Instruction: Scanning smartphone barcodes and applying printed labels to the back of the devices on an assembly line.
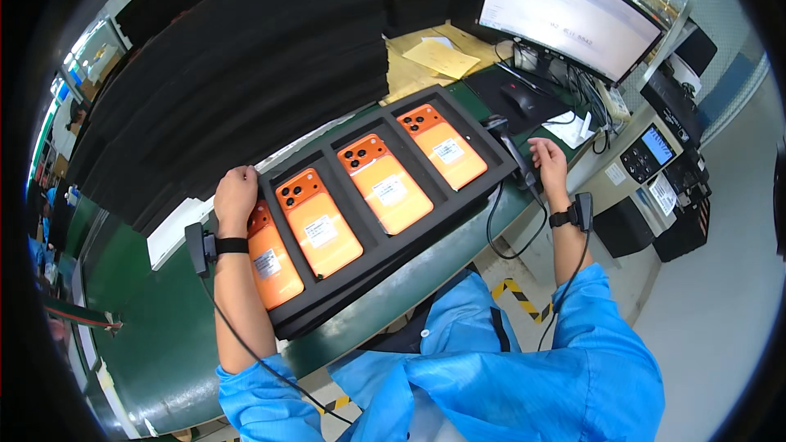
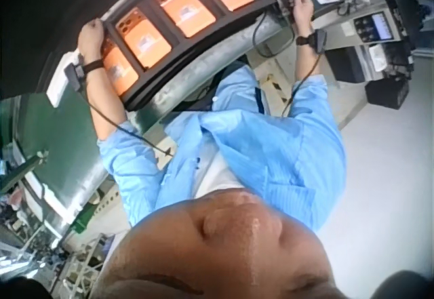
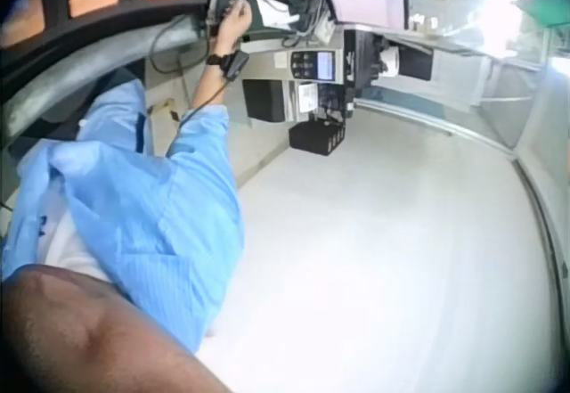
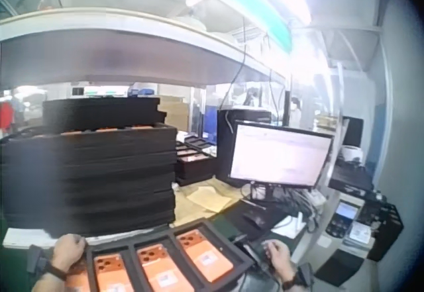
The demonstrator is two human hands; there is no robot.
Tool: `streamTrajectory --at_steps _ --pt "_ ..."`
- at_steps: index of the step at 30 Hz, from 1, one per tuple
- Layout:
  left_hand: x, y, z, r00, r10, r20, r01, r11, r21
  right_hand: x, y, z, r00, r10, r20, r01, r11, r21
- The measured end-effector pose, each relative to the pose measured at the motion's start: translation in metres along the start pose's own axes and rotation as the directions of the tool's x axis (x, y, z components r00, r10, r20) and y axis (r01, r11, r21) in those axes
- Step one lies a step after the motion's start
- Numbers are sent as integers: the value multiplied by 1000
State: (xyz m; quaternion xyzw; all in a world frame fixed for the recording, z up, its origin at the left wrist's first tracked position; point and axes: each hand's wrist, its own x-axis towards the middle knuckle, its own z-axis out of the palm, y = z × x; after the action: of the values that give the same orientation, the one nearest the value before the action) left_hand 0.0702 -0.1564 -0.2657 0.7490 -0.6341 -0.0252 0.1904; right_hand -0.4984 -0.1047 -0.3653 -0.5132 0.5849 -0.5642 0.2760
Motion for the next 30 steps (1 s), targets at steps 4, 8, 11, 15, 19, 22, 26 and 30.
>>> streamTrajectory --at_steps 4,8,11,15,19,22,26,30 --pt "-6 24 9 983 179 28 -181 975 128 -5 10 2 980 -30 -198 23 999 -35" --pt "-4 44 11 995 98 8 -98 983 156 -3 8 3 981 -23 -192 15 999 -45" --pt "-1 47 11 998 55 32 -60 973 221 -3 3 3 987 -2 -158 -2 1000 -23" --pt "2 46 11 997 57 55 -69 965 251 -4 0 4 984 -8 -179 -2 998 -59" --pt "6 43 -4 980 147 134 -164 978 131 -4 3 5 977 -70 -203 50 994 -98" --pt "6 37 -17 955 159 249 -182 981 72 -2 4 7 975 -43 -218 23 995 -93" --pt "5 27 -16 932 206 297 -273 940 205 -3 1 11 965 -78 -250 58 995 -85" --pt "10 22 -6 926 259 275 -321 923 212 -6 -5 9 953 -83 -291 36 986 -164"
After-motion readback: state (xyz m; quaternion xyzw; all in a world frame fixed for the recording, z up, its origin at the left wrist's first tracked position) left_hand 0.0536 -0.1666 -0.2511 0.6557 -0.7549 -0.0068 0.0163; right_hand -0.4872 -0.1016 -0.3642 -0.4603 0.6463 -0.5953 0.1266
